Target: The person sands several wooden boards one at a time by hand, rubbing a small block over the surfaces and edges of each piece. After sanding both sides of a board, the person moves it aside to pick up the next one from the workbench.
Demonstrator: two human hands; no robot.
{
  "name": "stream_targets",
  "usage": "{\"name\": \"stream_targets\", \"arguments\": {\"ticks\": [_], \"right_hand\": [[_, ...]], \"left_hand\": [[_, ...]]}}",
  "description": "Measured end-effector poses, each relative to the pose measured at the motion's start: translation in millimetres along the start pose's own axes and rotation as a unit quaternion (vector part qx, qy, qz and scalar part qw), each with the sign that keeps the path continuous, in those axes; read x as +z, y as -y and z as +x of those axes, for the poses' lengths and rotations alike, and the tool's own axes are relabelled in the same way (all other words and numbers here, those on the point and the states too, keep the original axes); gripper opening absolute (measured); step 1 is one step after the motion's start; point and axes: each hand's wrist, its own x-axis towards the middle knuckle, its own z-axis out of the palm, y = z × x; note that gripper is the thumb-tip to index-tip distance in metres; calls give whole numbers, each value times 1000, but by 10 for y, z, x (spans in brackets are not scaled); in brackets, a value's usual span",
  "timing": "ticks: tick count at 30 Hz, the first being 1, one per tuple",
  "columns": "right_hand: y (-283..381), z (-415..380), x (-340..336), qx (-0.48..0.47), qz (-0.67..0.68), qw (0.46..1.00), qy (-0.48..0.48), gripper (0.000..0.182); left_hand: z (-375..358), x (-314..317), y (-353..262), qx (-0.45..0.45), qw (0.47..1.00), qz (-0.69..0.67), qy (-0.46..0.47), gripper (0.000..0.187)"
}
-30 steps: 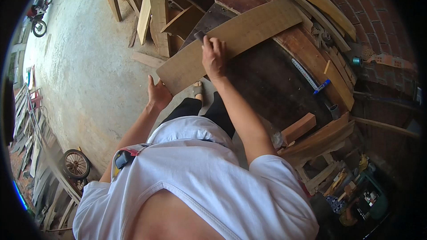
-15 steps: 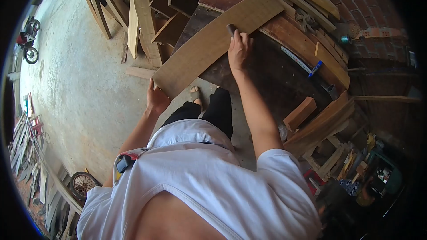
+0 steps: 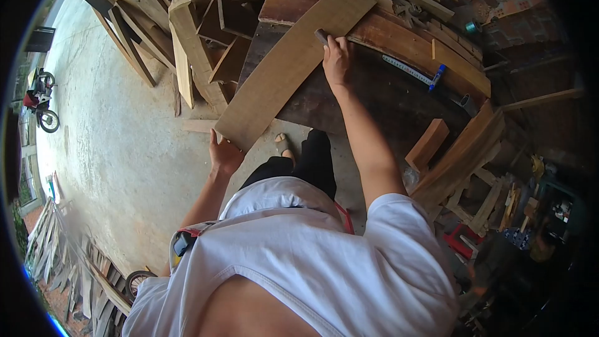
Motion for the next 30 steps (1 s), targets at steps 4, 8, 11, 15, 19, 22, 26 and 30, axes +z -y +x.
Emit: {"name": "stream_targets", "arguments": {"ticks": [4, 8, 11, 15, 19, 22, 26, 30], "right_hand": [[955, -729, -6, -55, 80, 993, 65, 33], [1632, -1635, -273, -197, 253, 912, 255, 36], [1405, -1508, -493, -184, 265, 922, 215, 37], [702, -1094, -752, -12, 191, 978, 82, 36], [-179, -1007, -704, 130, 68, 988, -47, 30], [-623, -1153, -625, 178, -28, 977, -116, 34], [-709, -1315, -738, 241, -113, 958, -105, 42], [-108, -1087, -1077, 204, -181, 960, -60, 49]], "left_hand": [[104, -164, -5, -7, 999, -12, 41, 72], [77, -92, -37, -15, 998, 40, 52, 73], [67, -275, 19, 184, 888, 408, -106, 85], [-206, 53, 27, 380, 464, 799, -46, 103], [37, 291, 243, 348, 244, 905, -2, 93], [116, 310, 312, 342, 227, 912, 8, 93], [-31, 343, -1, 337, 326, 879, 90, 91], [-306, 603, -569, 315, 519, 786, 121, 52]]}}
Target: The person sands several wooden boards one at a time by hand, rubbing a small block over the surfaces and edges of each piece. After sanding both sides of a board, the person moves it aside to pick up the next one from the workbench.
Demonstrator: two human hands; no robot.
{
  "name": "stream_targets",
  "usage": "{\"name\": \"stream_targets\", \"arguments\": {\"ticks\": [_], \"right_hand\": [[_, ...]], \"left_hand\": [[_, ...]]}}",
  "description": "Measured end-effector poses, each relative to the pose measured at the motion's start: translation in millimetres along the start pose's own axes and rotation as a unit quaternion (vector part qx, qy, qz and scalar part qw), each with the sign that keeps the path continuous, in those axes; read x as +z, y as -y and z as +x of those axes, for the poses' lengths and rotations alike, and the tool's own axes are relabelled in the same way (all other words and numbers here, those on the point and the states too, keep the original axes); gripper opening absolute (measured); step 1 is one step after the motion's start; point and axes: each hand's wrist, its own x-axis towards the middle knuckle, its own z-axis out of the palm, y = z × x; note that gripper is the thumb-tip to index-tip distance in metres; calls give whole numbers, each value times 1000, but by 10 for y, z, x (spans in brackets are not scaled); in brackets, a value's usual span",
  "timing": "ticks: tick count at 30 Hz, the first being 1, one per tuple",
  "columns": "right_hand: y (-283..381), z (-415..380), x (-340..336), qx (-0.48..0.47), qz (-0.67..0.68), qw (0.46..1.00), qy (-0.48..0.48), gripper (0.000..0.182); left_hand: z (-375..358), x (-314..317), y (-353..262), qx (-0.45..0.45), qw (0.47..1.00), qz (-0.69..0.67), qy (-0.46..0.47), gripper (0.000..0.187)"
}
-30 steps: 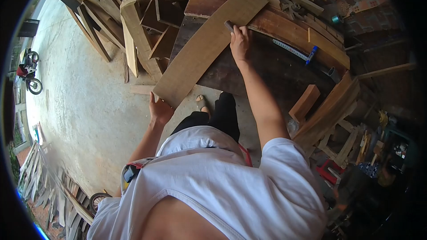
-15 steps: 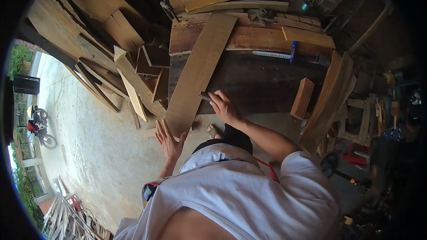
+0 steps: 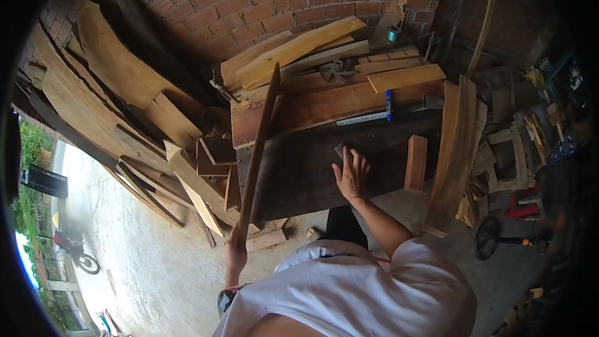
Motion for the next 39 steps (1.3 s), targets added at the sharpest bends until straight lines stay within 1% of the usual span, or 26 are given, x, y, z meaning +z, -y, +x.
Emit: {"name": "stream_targets", "arguments": {"ticks": [1, 3, 5, 6, 7, 8, 9, 10, 13, 15, 17, 19, 20, 21, 23, 25, 26, 27, 29, 30, 31, 33, 34, 35, 37, 39], "right_hand": [[81, -24, 39, 3, 4, 1000, -3, 49], [253, -95, 140, -92, 174, 980, 40, 46], [506, -241, 436, -99, 316, 939, 89, 42], [659, -257, 554, 32, 424, 864, 271, 38], [817, -204, 569, 159, 504, 729, 435, 34], [901, -171, 537, 158, 506, 729, 434, 34], [1033, -72, 314, 277, 602, 566, 490, 33], [1106, -13, 205, 382, 666, 373, 520, 31], [934, -130, 176, 369, 670, 351, 541, 35], [846, -106, 151, 376, 662, 358, 540, 34], [738, 24, 53, 364, 616, 417, 560, 31], [623, 235, 57, 244, 399, 594, 654, 28], [506, 161, 140, 84, 293, 770, 561, 29], [383, 87, 213, -89, 168, 885, 425, 30], [225, 215, 19, -113, 153, 964, 185, 41], [99, 347, -113, -55, 69, 991, 101, 50], [-32, 318, -58, -47, 60, 993, 96, 53], [-186, 291, 35, -39, 51, 994, 88, 55], [-481, 323, 238, -78, 78, 987, 115, 56], [-549, 356, 316, -54, 125, 984, 112, 56], [-556, 395, 364, -28, 173, 978, 108, 57], [-565, 512, 457, 29, 159, 986, 32, 52], [-545, 579, 514, 60, 157, 985, 31, 50], [-498, 648, 599, 59, 161, 985, 34, 50], [-276, 745, 669, -39, 247, 968, 14, 46], [71, 837, 638, -95, 299, 946, 80, 40]], "left_hand": [[10, -167, 11, -52, 993, -102, 18, 46], [4, -388, -151, -8, 965, -260, 25, 45], [-12, -514, -276, -28, 946, -320, 48, 46], [-36, -536, -288, -53, 920, -383, 68, 47], [-62, -518, -277, -53, 920, -382, 68, 47], [-91, -487, -259, -86, 896, -428, 86, 48], [-114, -474, -225, -118, 869, -470, 103, 49], [-125, -455, -174, -133, 857, -485, 113, 48], [-32, -464, -6, -151, 852, -475, 161, 48], [33, -333, 159, -164, 844, -485, 161, 47], [145, -185, 193, -182, 837, -492, 155, 41], [292, 15, 342, -189, 847, -479, 131, 32], [366, 127, 414, -184, 857, -469, 110, 27], [445, 222, 478, -177, 867, -458, 89, 23], [532, 372, 585, -200, 892, -404, 29, 22], [578, 470, 666, -218, 908, -357, -20, 24], [553, 530, 695, -224, 923, -306, -69, 27], [518, 594, 699, -231, 921, -307, -65, 27], [446, 670, 727, -186, 941, -239, -150, 34], [396, 688, 838, -184, 951, -195, -152, 51], [346, 658, 738, -191, 950, -191, -155, 51], [305, 686, 560, -195, 929, -208, -236, 68], [260, 665, 558, -236, 928, -196, -213, 84], [237, 661, 525, -238, 927, -194, -217, 84], [151, 685, 478, -372, 833, -387, -135, 88], [61, 807, 643, -400, 815, -404, -113, 82]]}}
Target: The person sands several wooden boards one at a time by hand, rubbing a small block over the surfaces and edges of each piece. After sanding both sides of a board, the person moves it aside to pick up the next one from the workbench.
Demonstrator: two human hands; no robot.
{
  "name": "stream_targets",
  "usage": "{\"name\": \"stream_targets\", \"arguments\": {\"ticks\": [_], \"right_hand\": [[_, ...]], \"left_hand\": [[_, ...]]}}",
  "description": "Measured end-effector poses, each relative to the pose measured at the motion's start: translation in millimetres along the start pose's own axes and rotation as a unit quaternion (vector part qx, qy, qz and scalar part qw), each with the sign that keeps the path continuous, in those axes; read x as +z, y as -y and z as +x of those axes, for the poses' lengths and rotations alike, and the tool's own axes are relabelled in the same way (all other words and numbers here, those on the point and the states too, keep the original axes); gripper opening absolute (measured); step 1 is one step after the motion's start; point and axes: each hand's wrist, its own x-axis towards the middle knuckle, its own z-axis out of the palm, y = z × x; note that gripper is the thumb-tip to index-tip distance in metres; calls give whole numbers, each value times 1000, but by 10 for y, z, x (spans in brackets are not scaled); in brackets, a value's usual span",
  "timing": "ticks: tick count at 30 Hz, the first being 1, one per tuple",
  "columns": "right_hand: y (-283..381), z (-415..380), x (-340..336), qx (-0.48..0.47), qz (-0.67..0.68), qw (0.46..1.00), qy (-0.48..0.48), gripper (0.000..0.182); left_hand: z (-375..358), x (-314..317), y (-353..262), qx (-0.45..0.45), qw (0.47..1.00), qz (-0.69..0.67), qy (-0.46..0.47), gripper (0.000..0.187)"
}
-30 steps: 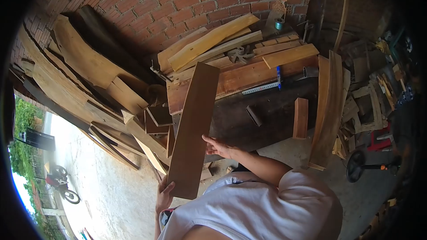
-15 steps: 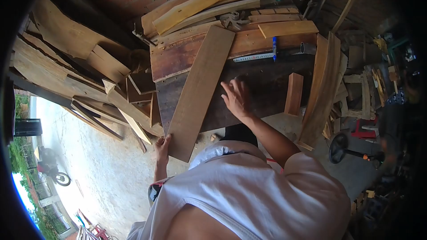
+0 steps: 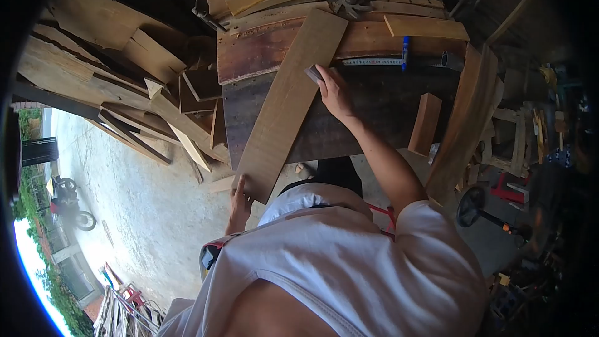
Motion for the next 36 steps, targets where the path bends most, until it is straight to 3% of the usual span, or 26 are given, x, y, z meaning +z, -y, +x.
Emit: {"name": "stream_targets", "arguments": {"ticks": [2, 3, 4, 8, 14, 18, 21, 24, 27, 30, 32, 35, 36], "right_hand": [[-42, 126, 174, -58, -14, 998, -27, 37], [-70, 194, 179, -60, -50, 995, -57, 36], [-98, 252, 162, -63, -85, 991, -85, 34], [-196, 214, 145, -83, -78, 993, 5, 34], [-219, 311, 22, -149, -120, 981, 42, 41], [-154, 424, 284, -9, -156, 985, -70, 31], [625, -229, 527, -59, -28, 997, 45, 33], [1217, -1008, 639, -211, 78, 952, 209, 38], [888, -633, 602, -251, 45, 943, 215, 43], [127, 457, 437, -126, -61, 989, 53, 39], [-573, 1061, 342, -58, -174, 982, -55, 35], [-430, 1070, 434, -18, -223, 971, -80, 34], [-199, 779, 566, -45, -146, 987, -41, 36]], "left_hand": [[-12, 37, 106, -40, 992, -68, 101, 69], [-42, 69, 111, -51, 990, -90, 96, 58], [-56, 83, 98, -52, 990, -94, 92, 58], [-98, 113, 108, -2, 991, -90, 100, 54], [-177, 207, 61, 35, 991, -95, 84, 51], [-64, 151, 152, 36, 990, -85, 105, 51], [-105, 223, 82, 35, 993, -78, 76, 51], [-149, 227, 94, 32, 994, -78, 71, 52], [-88, 212, 82, 35, 994, -79, 73, 53], [-98, 201, 129, 28, 994, -79, 74, 53], [-80, 195, 117, 31, 994, -76, 75, 53], [-110, 196, 97, 34, 991, -88, 94, 50], [-144, 257, 71, 47, 991, -102, 66, 48]]}}
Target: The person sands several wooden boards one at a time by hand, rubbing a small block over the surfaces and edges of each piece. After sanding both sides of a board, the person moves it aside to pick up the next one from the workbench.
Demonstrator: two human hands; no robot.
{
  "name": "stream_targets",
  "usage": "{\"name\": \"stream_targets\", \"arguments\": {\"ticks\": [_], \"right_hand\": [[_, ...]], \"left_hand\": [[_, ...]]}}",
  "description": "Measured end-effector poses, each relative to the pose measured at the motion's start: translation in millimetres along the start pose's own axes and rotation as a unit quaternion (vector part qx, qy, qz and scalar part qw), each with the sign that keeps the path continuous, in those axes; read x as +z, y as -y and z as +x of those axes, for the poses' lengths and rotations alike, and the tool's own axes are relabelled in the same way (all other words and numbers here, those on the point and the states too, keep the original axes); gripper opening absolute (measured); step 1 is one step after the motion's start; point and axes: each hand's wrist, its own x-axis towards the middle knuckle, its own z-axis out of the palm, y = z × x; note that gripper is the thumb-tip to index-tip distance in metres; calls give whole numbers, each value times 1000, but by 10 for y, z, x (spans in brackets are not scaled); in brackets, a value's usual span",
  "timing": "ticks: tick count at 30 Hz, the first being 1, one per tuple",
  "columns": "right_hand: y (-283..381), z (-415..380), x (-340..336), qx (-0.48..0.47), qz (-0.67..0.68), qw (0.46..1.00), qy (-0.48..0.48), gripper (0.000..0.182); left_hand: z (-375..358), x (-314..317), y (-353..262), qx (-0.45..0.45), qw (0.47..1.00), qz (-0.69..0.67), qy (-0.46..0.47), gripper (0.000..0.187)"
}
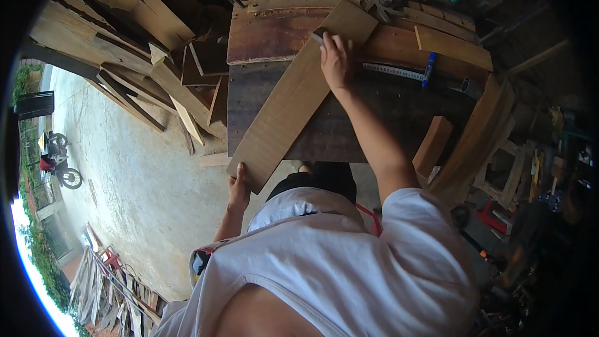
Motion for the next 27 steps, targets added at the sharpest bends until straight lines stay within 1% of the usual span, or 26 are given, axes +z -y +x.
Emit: {"name": "stream_targets", "arguments": {"ticks": [1, 2, 3, 4, 5, 6, 7, 8, 9, 10, 11, 12, 13, 14, 16, 17, 18, 19, 20, 21, 23, 25, 26, 27], "right_hand": [[434, -312, -87, -31, 76, 996, 28, 39], [797, -666, -157, -73, 130, 985, 90, 43], [1101, -1038, -207, -126, 182, 963, 154, 42], [1292, -1309, -291, -201, 215, 933, 206, 39], [1275, -1300, -309, -202, 217, 933, 205, 39], [1229, -1275, -330, -235, 225, 916, 234, 38], [1164, -1240, -377, -267, 233, 897, 264, 38], [893, -975, -286, -232, 199, 923, 233, 38], [575, -631, -194, -188, 172, 952, 170, 40], [249, -206, -234, -133, 117, 977, 120, 36], [-163, 151, -168, -80, 83, 991, 70, 33], [-566, 462, -133, -51, 5, 999, 13, 31], [-945, 656, -25, -19, -29, 998, -49, 30], [-1030, 759, -36, 38, -87, 994, -55, 27], [-728, 583, -61, 41, -55, 997, -31, 27], [-448, 332, -10, 17, 9, 999, -28, 29], [-25, 7, -89, -27, 45, 999, 2, 30], [377, -333, -178, -43, 128, 989, 65, 33], [707, -686, -254, -101, 185, 969, 131, 36], [916, -1017, -314, -167, 222, 937, 210, 38], [1043, -1262, -532, -280, 242, 883, 289, 40], [760, -1006, -499, -281, 213, 899, 261, 41], [507, -733, -430, -225, 189, 927, 231, 41], [217, -389, -414, -162, 148, 961, 169, 40]], "left_hand": [[-24, 61, 23, 14, 999, -13, -28, 46], [8, 29, 66, 11, 999, -20, -28, 46], [64, -87, 121, 0, 1000, -21, 12, 47], [88, -151, 152, -9, 998, -19, 52, 48], [45, -113, 71, -37, 997, -37, 58, 44], [44, -89, 46, -34, 997, -35, 57, 44], [32, -58, 48, -20, 999, -25, 35, 48], [5, -42, 57, -9, 1000, -16, 13, 51], [3, -70, 81, -14, 1000, -13, 11, 51], [34, -111, 112, -12, 1000, -7, 25, 53], [55, -135, 126, -8, 999, 0, 39, 54], [51, -130, 104, -9, 999, 3, 39, 54], [33, -118, 71, -22, 999, 4, 32, 56], [14, -117, 59, -36, 999, 3, 24, 57], [4, -141, 67, -32, 999, 0, 11, 58], [25, -94, 92, -27, 1000, -9, -2, 59], [33, -57, 94, -30, 999, -14, 0, 59], [28, -54, 76, -36, 999, -15, 3, 59], [7, -81, 76, -44, 999, -14, 3, 60], [61, -172, 149, -40, 999, -15, 22, 64], [46, -119, 100, -40, 999, -29, 15, 62], [26, -93, 69, -45, 998, -40, 3, 61], [29, -78, 71, -42, 998, -41, -10, 61], [23, -60, 81, -40, 998, -42, -23, 62]]}}
